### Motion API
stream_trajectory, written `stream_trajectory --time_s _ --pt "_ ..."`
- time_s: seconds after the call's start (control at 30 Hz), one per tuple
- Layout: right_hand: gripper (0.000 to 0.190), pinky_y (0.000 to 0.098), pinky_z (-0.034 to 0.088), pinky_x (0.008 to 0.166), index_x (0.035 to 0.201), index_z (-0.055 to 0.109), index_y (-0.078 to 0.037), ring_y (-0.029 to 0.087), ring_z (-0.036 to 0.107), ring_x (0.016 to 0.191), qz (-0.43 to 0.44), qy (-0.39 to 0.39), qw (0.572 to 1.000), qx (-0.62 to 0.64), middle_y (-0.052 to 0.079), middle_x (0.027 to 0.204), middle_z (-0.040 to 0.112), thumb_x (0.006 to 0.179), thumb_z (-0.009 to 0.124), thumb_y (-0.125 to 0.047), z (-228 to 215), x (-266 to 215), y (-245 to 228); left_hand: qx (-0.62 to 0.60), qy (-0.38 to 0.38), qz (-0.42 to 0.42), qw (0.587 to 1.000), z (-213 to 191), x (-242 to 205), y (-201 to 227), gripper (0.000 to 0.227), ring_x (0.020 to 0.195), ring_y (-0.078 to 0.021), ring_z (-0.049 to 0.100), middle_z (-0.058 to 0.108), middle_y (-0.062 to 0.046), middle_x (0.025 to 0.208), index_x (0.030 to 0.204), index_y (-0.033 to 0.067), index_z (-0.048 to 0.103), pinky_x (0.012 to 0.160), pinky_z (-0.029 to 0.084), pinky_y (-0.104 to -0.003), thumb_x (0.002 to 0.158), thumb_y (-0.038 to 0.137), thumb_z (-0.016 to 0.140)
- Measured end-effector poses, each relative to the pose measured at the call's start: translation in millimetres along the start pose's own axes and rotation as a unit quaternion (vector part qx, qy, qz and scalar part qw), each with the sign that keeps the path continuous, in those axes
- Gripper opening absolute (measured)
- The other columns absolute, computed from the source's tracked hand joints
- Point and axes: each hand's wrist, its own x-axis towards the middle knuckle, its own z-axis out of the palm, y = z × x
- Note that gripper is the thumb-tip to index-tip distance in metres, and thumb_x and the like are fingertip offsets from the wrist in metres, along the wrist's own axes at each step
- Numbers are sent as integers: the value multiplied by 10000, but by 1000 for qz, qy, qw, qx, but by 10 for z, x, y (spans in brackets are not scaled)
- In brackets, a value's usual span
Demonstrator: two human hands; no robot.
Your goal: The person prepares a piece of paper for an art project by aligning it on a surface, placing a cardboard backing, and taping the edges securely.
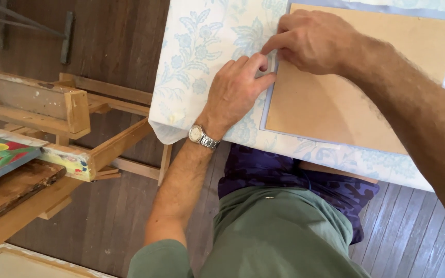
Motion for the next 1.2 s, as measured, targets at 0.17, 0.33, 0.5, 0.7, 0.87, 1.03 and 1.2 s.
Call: stream_trajectory --time_s 0.17,0.33,0.5,0.7,0.87,1.03,1.2 --pt "55 447 536 704 1006 772 -240 319 660 792 -54 -60 997 -18 75 982 672 988 719 -237 42 173 122 8 32 35 999 19 -7 -11 177 606 -190 419 492 -17 792 860 57 537 478 379 -357 918 36 703" --pt "60 390 524 667 957 765 -289 234 662 833 -48 -76 995 -47 -23 973 680 971 727 -245 48 222 206 43 42 68 996 -27 -22 -33 155 625 -190 436 505 -10 857 835 80 633 449 352 -335 887 7 759" --pt "72 389 514 622 976 756 -255 211 664 808 12 -152 987 -53 -59 918 647 987 700 -298 -71 288 115 34 46 40 998 -60 -45 -60 185 615 -199 430 496 -11 827 804 74 610 424 334 -346 878 28 773" --pt "125 357 545 692 989 777 -260 200 692 890 108 -241 962 -69 -86 1041 687 972 704 -360 -150 417 -7 35 2 69 997 -143 -112 -66 94 675 -212 497 534 -14 910 981 140 772 504 419 -349 928 210 805" --pt "177 382 540 669 979 763 -186 221 689 826 157 -274 948 -42 -13 991 717 951 744 -360 -248 520 -76 66 15 79 995 -150 -151 -37 106 661 -197 474 526 -12 891 1010 148 760 508 394 -328 930 191 815" --pt "99 365 519 636 1013 768 -210 202 665 736 230 -316 920 3 -29 883 747 998 679 -249 -331 605 -136 46 47 95 993 -154 -162 0 136 635 -177 457 536 -6 837 845 115 716 456 362 -297 930 145 819" --pt "169 396 535 745 1134 746 -149 241 688 872 256 -295 918 77 30 1012 763 1012 696 -254 -580 542 -245 21 51 90 994 -189 -161 31 144 647 -177 503 562 -26 892 841 83 693 462 386 -284 947 133 776"
